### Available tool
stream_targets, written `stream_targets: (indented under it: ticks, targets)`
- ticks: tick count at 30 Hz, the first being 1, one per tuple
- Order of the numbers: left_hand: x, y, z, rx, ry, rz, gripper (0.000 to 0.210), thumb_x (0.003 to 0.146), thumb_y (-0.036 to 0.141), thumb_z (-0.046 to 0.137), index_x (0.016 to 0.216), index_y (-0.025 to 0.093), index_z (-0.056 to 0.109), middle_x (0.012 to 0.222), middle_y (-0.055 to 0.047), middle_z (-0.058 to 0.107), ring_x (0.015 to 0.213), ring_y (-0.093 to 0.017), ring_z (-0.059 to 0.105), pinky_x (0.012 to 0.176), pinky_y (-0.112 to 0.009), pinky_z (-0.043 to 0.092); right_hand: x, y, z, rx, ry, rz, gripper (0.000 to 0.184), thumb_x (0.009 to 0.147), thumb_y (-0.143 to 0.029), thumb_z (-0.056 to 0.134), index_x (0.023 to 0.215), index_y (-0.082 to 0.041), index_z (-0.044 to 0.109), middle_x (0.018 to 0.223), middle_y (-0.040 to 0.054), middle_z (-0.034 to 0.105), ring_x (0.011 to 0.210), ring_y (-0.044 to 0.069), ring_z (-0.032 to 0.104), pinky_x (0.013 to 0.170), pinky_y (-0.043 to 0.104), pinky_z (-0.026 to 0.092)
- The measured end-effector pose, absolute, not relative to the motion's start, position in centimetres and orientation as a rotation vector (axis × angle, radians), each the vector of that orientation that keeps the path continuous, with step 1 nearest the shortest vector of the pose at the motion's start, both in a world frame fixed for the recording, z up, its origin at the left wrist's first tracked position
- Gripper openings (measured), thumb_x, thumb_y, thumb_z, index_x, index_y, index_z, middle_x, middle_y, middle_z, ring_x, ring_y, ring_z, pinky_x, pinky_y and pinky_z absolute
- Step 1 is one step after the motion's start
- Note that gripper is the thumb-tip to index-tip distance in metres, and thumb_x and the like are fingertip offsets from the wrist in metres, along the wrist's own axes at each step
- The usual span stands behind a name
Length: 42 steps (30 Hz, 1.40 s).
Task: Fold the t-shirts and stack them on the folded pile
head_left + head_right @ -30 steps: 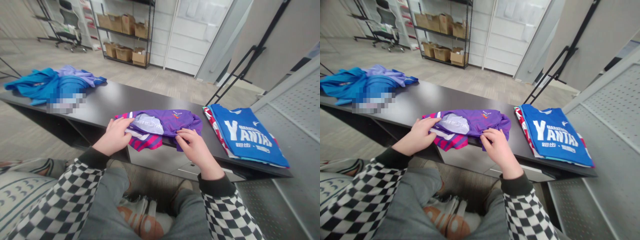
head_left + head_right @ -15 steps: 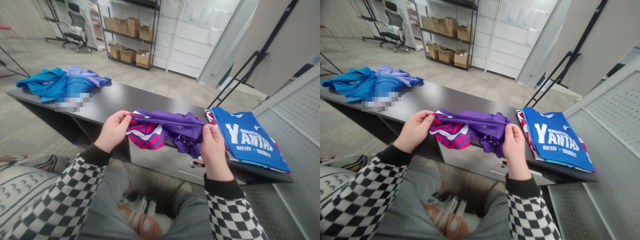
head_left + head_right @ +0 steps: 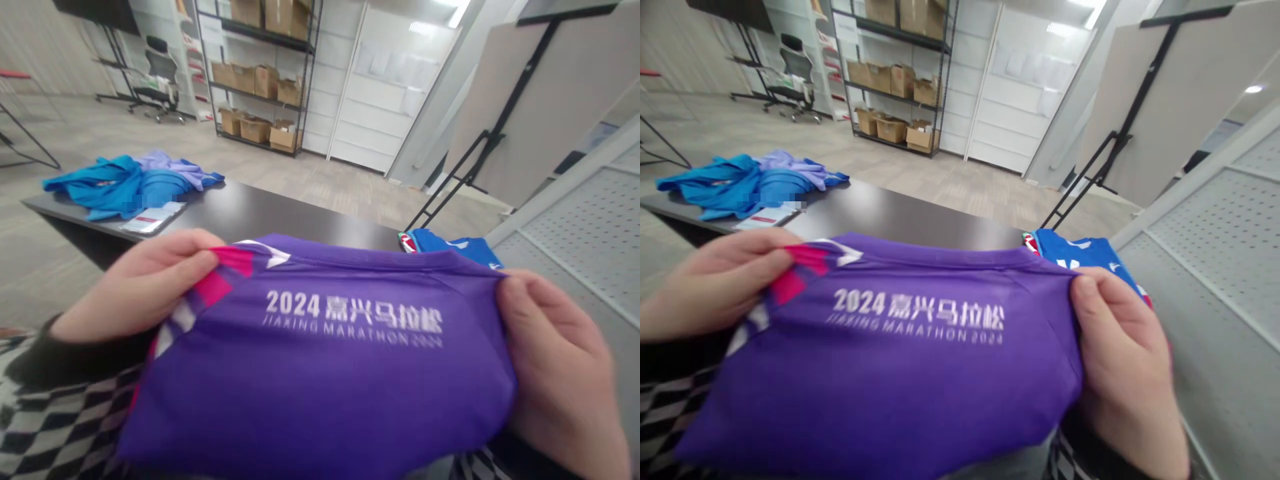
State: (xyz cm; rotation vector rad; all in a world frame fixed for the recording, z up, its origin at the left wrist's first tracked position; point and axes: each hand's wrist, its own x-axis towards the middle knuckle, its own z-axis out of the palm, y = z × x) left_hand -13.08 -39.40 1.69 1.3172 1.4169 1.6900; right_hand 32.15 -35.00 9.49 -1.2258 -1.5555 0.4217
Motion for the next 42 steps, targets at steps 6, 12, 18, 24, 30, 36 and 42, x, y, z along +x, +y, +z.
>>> stream_targets:
  ticks: [6,12,18,24,30,36,42]
  targets:
    - [-12.7,-26.6,1.8,2.136,1.878,1.221,0.039,0.111,0.055,0.057,0.114,0.027,0.085,0.113,-0.011,0.086,0.105,-0.037,0.08,0.095,-0.04,0.063,31.5,-22.8,5.0,-1.374,-1.822,0.056,0.054,0.111,-0.075,0.055,0.102,-0.027,0.078,0.087,0.009,0.078,0.083,0.031,0.072,0.075,0.04,0.052]
    - [-12.3,-13.1,0.2,2.341,2.087,0.518,0.041,0.116,0.044,0.049,0.12,0.02,0.082,0.12,-0.017,0.084,0.108,-0.033,0.077,0.092,-0.037,0.054,28.7,-10.7,0.6,-1.854,-2.239,-0.137,0.039,0.121,-0.04,0.043,0.119,-0.022,0.078,0.113,0.0184,0.086,0.104,0.032,0.081,0.088,0.038,0.054]
    - [-13.0,-3.5,-4.3,2.263,2.1,0.49,0.035,0.114,0.049,0.063,0.109,0.021,0.083,0.11,-0.013,0.084,0.098,-0.03,0.074,0.082,-0.034,0.049,28.4,-2.5,-2.7,-1.867,-2.383,-0.248,0.048,0.122,-0.046,0.04,0.124,-0.021,0.081,0.121,0.0203,0.086,0.109,0.034,0.081,0.092,0.039,0.055]
    - [-14.9,-0.2,-4.3,2.376,1.915,0.724,0.041,0.114,0.048,0.058,0.099,0.015,0.079,0.083,0.005,0.065,0.084,-0.012,0.063,0.079,-0.022,0.042,28.4,3.3,-3.3,-1.767,-2.375,-0.221,0.044,0.117,-0.051,0.052,0.126,-0.02,0.082,0.123,0.0189,0.083,0.116,0.035,0.075,0.1,0.042,0.054]
    - [-14.1,0.4,-2.3,2.492,1.986,0.374,0.035,0.108,0.047,0.071,0.107,0.014,0.082,0.097,-0.006,0.079,0.102,-0.025,0.074,0.101,-0.033,0.053,28.3,3.9,-3.6,-1.736,-2.378,-0.164,0.049,0.117,-0.053,0.052,0.132,-0.015,0.079,0.14,0.0236,0.077,0.129,0.039,0.069,0.113,0.05,0.052]
    - [-7.7,1.2,2.3,2.262,2.385,0.037,0.036,0.109,0.038,0.071,0.129,0.011,0.082,0.139,-0.026,0.078,0.135,-0.045,0.071,0.122,-0.061,0.051,24.9,3.6,0.0,-1.952,-2.482,-0.072,0.046,0.116,-0.039,0.052,0.146,-0.011,0.073,0.151,0.0272,0.073,0.14,0.044,0.069,0.124,0.062,0.047]
    - [-1.8,-1.3,-3.2,2.207,2.107,0.101,0.071,0.12,0.057,0.035,0.175,0.017,0.057,0.185,-0.019,0.043,0.172,-0.039,0.04,0.14,-0.058,0.034,21.3,-0.3,-2.7,-1.783,-2.45,0.06,0.061,0.121,-0.049,0.035,0.166,-0.015,0.06,0.176,0.0251,0.054,0.162,0.042,0.054,0.133,0.062,0.042]
